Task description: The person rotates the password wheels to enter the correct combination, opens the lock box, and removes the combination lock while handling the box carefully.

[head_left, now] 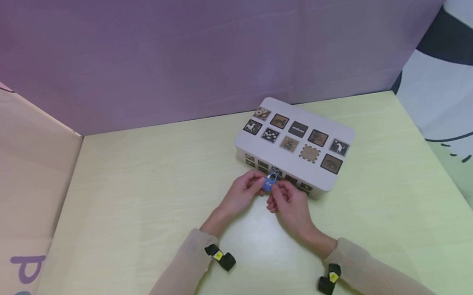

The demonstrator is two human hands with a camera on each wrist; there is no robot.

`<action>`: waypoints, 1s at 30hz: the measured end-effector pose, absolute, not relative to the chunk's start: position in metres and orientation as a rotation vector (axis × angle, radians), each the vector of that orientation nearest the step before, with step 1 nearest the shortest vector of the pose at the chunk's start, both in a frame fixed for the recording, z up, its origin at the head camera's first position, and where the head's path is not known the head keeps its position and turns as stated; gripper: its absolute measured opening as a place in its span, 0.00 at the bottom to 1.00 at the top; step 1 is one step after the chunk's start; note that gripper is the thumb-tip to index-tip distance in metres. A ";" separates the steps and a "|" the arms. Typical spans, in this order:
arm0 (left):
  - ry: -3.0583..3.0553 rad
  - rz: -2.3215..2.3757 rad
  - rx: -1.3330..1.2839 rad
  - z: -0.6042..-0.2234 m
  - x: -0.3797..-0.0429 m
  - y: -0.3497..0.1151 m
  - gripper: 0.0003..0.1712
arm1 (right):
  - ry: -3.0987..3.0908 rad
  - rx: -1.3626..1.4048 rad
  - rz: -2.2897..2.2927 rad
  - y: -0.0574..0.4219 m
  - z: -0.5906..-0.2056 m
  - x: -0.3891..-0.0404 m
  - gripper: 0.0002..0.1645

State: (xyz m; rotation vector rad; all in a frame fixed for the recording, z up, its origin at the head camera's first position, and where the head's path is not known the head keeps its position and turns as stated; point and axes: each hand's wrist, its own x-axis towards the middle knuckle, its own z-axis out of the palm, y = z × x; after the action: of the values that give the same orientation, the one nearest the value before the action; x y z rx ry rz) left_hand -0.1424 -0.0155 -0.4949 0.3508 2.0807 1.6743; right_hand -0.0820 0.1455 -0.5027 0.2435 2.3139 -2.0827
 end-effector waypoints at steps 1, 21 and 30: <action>2.082 1.674 0.353 -0.495 -0.143 -0.015 0.13 | 2.318 0.240 -2.079 0.146 -0.503 -0.082 0.13; 2.074 1.688 0.355 -0.496 -0.143 -0.015 0.13 | 2.329 0.228 -2.057 0.145 -0.501 -0.081 0.14; 2.075 1.682 0.353 -0.496 -0.143 -0.016 0.13 | 2.324 0.209 -2.108 0.145 -0.503 -0.081 0.14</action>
State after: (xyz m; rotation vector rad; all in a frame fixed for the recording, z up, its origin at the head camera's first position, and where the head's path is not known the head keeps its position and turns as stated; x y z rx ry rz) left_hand -0.1426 -0.0156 -0.4963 0.3533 2.0752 1.6818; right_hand -0.0810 0.1455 -0.5031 0.2091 2.3235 -2.1076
